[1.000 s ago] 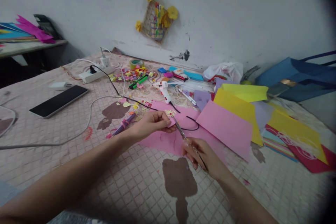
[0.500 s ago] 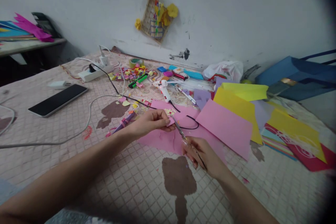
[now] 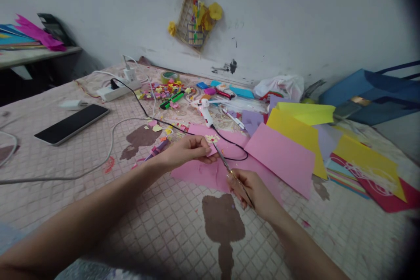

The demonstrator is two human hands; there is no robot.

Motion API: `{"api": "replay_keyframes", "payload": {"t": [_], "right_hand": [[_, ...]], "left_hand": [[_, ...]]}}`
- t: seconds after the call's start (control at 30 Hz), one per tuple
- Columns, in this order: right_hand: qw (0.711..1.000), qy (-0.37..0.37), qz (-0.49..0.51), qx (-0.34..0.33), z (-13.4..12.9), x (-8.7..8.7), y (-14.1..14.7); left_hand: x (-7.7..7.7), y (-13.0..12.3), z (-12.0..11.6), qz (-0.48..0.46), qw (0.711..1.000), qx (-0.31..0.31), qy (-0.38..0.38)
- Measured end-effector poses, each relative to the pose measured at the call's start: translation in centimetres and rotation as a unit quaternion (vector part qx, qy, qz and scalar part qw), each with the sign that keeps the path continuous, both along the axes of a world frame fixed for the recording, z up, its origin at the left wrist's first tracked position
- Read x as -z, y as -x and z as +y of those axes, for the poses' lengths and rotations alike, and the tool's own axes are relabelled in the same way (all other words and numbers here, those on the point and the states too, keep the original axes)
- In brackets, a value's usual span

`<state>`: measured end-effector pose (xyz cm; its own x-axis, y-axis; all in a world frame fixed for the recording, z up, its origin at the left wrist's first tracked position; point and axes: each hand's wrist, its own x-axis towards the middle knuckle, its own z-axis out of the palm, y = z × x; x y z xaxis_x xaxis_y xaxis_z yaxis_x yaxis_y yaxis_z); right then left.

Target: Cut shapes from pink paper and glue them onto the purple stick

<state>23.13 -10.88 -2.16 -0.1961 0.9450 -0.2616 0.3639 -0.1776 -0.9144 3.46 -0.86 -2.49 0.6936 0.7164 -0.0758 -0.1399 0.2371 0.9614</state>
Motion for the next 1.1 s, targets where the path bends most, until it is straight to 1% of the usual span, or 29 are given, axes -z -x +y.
{"api": "replay_keyframes", "payload": {"t": [0.07, 0.17, 0.23, 0.27, 0.37, 0.43, 0.5, 0.6, 0.7, 0.8, 0.9, 0.97, 1.03, 1.1], "right_hand": [[0.999, 0.0, 0.018, 0.03, 0.2, 0.2, 0.1], [0.996, -0.018, 0.047, 0.069, 0.5, 0.3, 0.4], [0.996, -0.028, 0.059, 0.066, 0.5, 0.2, 0.7], [0.996, -0.028, 0.062, 0.057, 0.5, 0.2, 0.8], [0.997, -0.022, 0.07, 0.035, 0.4, 0.1, 1.0], [0.995, -0.024, 0.084, 0.041, 0.3, 0.2, 1.1], [0.99, -0.024, 0.118, 0.069, 0.3, 0.4, 1.1], [0.975, -0.009, 0.197, 0.107, 0.4, 0.7, 1.2], [0.955, 0.027, 0.278, 0.098, 0.6, 1.0, 1.3], [0.941, 0.062, 0.326, 0.07, 0.6, 1.2, 1.4], [0.944, 0.065, 0.318, 0.061, 0.6, 1.5, 1.5], [0.957, 0.045, 0.274, 0.088, 0.6, 1.7, 1.5], [0.967, 0.006, 0.217, 0.131, 0.5, 1.7, 1.3], [0.973, -0.034, 0.173, 0.151, 0.4, 1.4, 1.2]], "left_hand": [[-0.1, 0.1, -0.1, 0.028, 0.999, 0.025, 0.004], [-0.2, 0.0, -0.7, 0.082, 0.992, 0.099, -0.005], [-0.1, -0.2, -1.4, 0.106, 0.984, 0.144, -0.019], [0.0, -0.4, -1.7, 0.112, 0.981, 0.156, -0.023], [0.3, -0.7, -2.4, 0.123, 0.976, 0.175, -0.026], [0.2, -0.9, -2.5, 0.127, 0.976, 0.173, -0.024], [0.0, -1.0, -2.5, 0.117, 0.981, 0.15, -0.033], [-0.6, -1.0, -2.4, 0.076, 0.986, 0.111, -0.099], [-0.9, -1.0, -2.5, 0.045, 0.979, 0.108, -0.166], [-0.8, -1.1, -2.7, 0.024, 0.978, 0.1, -0.18], [-0.8, -1.3, -2.7, 0.017, 0.983, 0.089, -0.16], [-0.7, -1.2, -2.6, 0.031, 0.989, 0.069, -0.131], [-0.5, -1.2, -2.5, 0.051, 0.992, 0.048, -0.101], [-0.2, -1.2, -2.5, 0.058, 0.994, 0.044, -0.083]]}}
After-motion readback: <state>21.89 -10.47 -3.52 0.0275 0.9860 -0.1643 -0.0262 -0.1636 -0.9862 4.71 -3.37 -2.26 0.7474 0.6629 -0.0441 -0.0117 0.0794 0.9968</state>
